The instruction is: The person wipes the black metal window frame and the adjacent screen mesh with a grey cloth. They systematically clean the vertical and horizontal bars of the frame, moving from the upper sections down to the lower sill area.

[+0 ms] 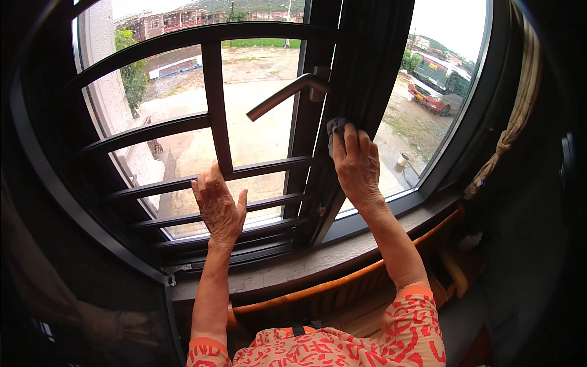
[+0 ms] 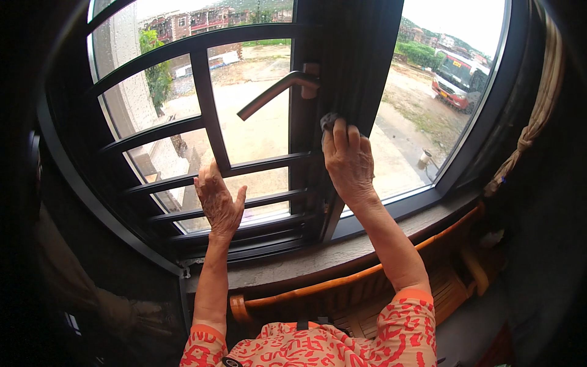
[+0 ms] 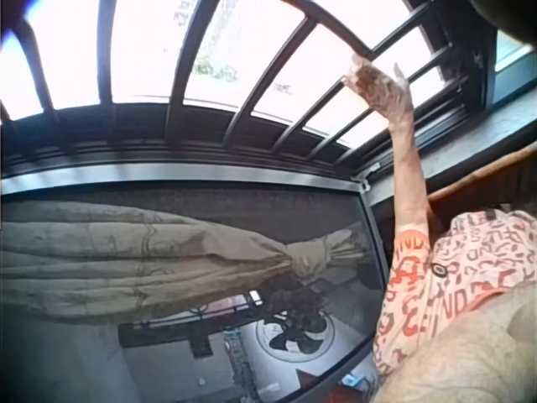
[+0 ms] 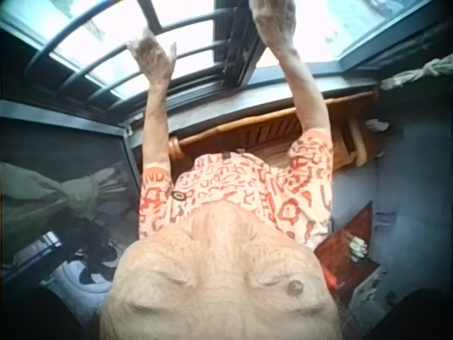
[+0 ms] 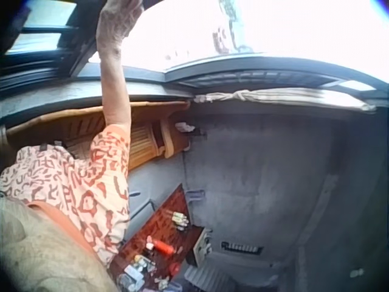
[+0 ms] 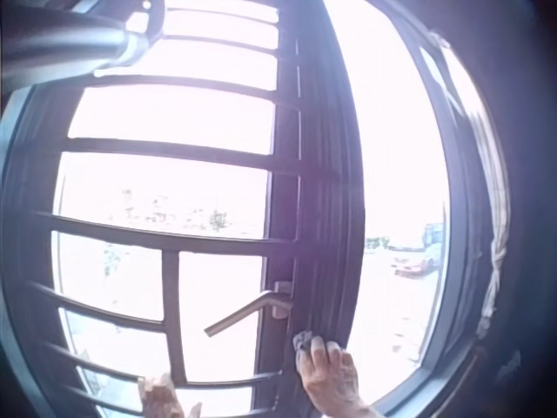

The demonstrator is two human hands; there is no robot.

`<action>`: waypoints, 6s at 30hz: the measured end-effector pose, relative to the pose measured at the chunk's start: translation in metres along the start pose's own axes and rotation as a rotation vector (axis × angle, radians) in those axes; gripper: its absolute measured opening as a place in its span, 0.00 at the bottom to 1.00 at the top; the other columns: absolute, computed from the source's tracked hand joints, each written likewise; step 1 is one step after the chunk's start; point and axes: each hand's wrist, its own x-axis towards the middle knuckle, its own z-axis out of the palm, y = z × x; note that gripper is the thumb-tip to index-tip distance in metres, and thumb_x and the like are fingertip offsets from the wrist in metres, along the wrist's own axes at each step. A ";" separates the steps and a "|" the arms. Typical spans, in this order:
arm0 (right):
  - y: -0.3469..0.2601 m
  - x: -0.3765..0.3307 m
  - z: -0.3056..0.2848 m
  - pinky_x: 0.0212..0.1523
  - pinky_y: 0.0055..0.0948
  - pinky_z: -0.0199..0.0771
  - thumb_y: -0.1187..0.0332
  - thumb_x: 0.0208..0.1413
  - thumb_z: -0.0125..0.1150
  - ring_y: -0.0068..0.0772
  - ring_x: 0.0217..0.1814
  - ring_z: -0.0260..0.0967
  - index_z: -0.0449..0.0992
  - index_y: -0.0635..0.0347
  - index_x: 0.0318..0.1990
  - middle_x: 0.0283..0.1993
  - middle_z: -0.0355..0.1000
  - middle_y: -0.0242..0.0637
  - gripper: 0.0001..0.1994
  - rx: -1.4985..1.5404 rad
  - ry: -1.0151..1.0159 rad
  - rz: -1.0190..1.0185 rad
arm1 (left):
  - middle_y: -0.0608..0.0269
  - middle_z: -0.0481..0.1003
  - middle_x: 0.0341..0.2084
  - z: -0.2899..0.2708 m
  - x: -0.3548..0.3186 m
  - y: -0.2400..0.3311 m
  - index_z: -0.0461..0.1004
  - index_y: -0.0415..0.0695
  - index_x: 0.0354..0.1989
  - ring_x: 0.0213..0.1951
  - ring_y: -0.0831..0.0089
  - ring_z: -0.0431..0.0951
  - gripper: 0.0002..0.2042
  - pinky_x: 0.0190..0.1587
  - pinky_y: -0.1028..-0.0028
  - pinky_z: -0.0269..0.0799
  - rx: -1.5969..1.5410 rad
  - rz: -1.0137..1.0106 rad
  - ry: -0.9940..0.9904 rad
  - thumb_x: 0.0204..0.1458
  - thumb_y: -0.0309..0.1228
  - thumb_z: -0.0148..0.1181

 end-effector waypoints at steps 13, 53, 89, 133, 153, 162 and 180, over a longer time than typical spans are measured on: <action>-0.001 0.043 -0.004 0.51 0.40 0.70 0.75 0.46 0.64 0.50 0.51 0.64 0.69 0.64 0.57 0.53 0.62 0.51 0.27 0.391 0.176 0.122 | 0.54 0.52 0.58 0.004 0.000 -0.002 0.43 0.42 0.69 0.66 0.58 0.48 0.52 0.71 0.57 0.36 0.040 -0.001 -0.005 0.38 0.39 0.73; -0.119 0.001 0.019 0.47 0.30 0.59 0.68 0.50 0.59 0.32 0.54 0.60 0.72 0.55 0.54 0.50 0.63 0.38 0.20 0.459 0.051 -0.026 | 0.52 0.54 0.57 -0.010 0.001 0.000 0.46 0.39 0.66 0.65 0.56 0.51 0.46 0.70 0.57 0.38 0.042 0.021 -0.052 0.37 0.30 0.67; 0.055 0.139 -0.021 0.60 0.42 0.59 0.78 0.44 0.64 0.49 0.60 0.59 0.69 0.56 0.59 0.58 0.64 0.47 0.29 0.333 0.417 0.108 | 0.53 0.54 0.59 0.013 0.003 -0.004 0.47 0.42 0.66 0.67 0.56 0.48 0.49 0.69 0.54 0.36 0.084 -0.003 0.059 0.33 0.31 0.70; 0.021 0.120 -0.001 0.53 0.39 0.67 0.79 0.40 0.64 0.47 0.50 0.65 0.77 0.65 0.45 0.49 0.70 0.43 0.19 0.839 0.137 0.065 | 0.56 0.54 0.57 0.017 0.003 -0.003 0.48 0.40 0.66 0.66 0.60 0.49 0.49 0.70 0.59 0.30 0.174 0.003 0.061 0.33 0.37 0.72; -0.033 0.102 0.000 0.53 0.36 0.59 0.66 0.51 0.64 0.35 0.55 0.60 0.78 0.52 0.49 0.53 0.66 0.34 0.16 0.524 0.218 -0.163 | 0.52 0.53 0.59 0.002 0.002 0.000 0.46 0.40 0.67 0.67 0.57 0.47 0.48 0.70 0.57 0.37 0.056 0.005 0.008 0.36 0.30 0.70; -0.025 0.110 0.005 0.52 0.35 0.62 0.72 0.48 0.65 0.38 0.54 0.61 0.78 0.58 0.46 0.53 0.66 0.37 0.15 0.605 0.181 0.056 | 0.47 0.64 0.56 -0.033 0.033 0.040 0.59 0.36 0.62 0.57 0.59 0.67 0.23 0.54 0.65 0.70 -0.687 0.111 0.089 0.61 0.32 0.51; 0.004 0.087 0.019 0.59 0.43 0.64 0.78 0.46 0.64 0.54 0.58 0.60 0.63 0.54 0.64 0.59 0.60 0.51 0.34 0.521 0.185 0.149 | 0.47 0.72 0.32 -0.009 0.130 0.085 0.72 0.34 0.41 0.36 0.53 0.74 0.10 0.39 0.62 0.69 -0.754 -0.032 0.214 0.61 0.30 0.51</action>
